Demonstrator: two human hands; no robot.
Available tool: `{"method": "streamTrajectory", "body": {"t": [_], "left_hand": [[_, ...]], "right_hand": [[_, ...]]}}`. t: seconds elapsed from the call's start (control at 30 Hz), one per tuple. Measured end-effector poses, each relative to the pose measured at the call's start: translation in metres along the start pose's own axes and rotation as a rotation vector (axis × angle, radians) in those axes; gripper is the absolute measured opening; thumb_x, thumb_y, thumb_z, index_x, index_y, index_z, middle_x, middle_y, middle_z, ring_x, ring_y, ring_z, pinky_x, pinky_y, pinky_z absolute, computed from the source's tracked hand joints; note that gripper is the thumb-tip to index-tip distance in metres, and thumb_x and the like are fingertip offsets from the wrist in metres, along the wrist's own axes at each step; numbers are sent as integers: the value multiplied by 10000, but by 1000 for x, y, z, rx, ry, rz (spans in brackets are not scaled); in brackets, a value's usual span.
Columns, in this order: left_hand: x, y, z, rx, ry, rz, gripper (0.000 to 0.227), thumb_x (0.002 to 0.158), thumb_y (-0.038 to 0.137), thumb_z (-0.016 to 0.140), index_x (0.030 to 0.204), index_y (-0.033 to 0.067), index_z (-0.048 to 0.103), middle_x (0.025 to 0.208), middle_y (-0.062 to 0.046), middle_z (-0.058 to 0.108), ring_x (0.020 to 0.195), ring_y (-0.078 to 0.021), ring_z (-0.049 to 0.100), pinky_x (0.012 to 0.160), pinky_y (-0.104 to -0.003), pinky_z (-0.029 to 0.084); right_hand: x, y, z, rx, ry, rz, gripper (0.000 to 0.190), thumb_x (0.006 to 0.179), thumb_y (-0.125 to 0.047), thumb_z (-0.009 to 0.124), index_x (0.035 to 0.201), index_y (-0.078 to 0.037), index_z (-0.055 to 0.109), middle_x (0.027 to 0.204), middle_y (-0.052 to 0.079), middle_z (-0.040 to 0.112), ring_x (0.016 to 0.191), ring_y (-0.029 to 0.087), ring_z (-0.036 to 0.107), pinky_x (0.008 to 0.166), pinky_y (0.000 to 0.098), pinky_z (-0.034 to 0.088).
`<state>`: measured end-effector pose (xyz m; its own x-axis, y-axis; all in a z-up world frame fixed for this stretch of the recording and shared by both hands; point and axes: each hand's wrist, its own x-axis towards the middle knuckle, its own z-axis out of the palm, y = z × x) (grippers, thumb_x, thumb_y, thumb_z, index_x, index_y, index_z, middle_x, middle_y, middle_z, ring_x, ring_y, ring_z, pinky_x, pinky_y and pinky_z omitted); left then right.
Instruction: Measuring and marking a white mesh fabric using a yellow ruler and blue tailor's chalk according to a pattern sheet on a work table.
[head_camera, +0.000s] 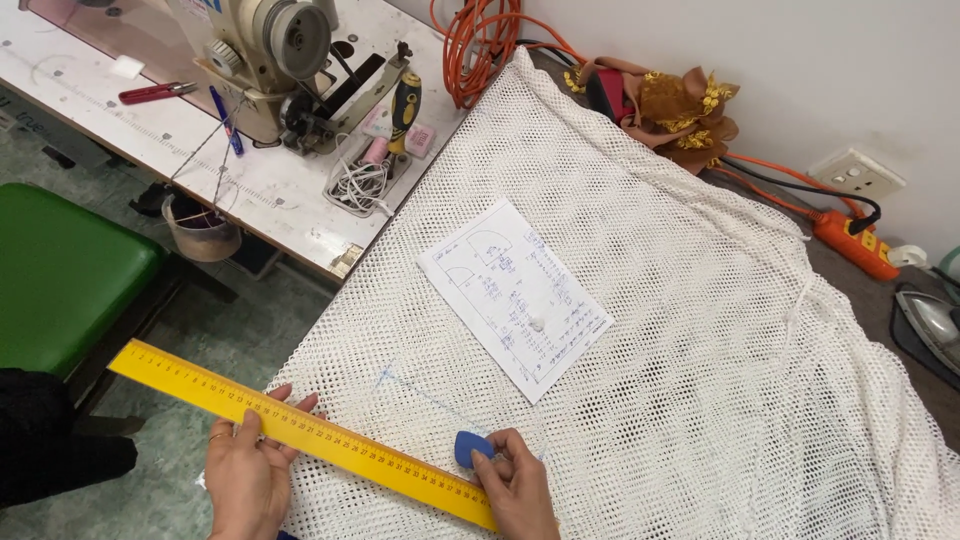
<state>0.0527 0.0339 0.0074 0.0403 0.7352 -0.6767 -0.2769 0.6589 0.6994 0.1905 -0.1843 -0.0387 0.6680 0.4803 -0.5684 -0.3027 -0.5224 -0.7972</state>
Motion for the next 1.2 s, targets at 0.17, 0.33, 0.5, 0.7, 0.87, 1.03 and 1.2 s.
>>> {"method": "streamTrajectory", "body": {"t": [0.17,0.33,0.5,0.7,0.87,1.03,1.2], "left_hand": [[-4,3,0,-10,25,-18,296,1057,124,246,1350,151,267,1204,-201,572,1009,-376,619,862,-555,537],[-6,2,-2,-3,-10,-59,372,1044,123,308,1407,128,226,1167,-224,592,1029,-336,631,896,-498,541],[-15,-6,-7,86,-127,-133,188,979,88,491,1132,9,417,1088,-255,639,934,-387,645,841,-476,548],[-27,-1,-4,135,-168,-218,166,988,95,475,1119,20,406,1103,-293,644,964,-358,649,824,-455,556],[-24,-3,-2,173,-199,-189,177,981,104,485,1126,6,456,1068,-274,654,964,-357,656,847,-456,558],[-21,-4,2,173,-215,-168,210,970,109,502,1142,-7,475,1048,-266,653,943,-353,665,838,-429,570],[-20,-2,7,133,-250,-146,195,962,127,508,1109,11,454,1050,-258,642,950,-371,662,875,-458,565]], "right_hand": [[-7,-11,3,-29,-27,9,104,912,-153,661,912,-76,591,546,61,647,479,129,567,462,229,429],[-10,-13,3,1,-27,-11,121,922,-177,641,905,-65,600,517,69,643,417,136,528,394,241,371],[-12,-13,1,0,29,-71,108,905,-179,651,917,-76,620,506,43,602,406,129,480,378,239,340],[-17,-10,-2,13,60,-100,119,903,-188,649,925,-79,608,466,40,581,394,118,450,389,238,326],[-20,-18,2,53,66,-54,117,903,-173,647,919,-72,589,546,80,660,436,145,552,397,231,405],[-18,-16,6,64,37,-126,131,895,-181,644,898,-71,574,631,116,734,424,149,594,358,217,427],[-19,-18,6,129,28,-127,113,898,-142,643,942,-59,580,639,94,690,439,135,557,376,223,422]]}}
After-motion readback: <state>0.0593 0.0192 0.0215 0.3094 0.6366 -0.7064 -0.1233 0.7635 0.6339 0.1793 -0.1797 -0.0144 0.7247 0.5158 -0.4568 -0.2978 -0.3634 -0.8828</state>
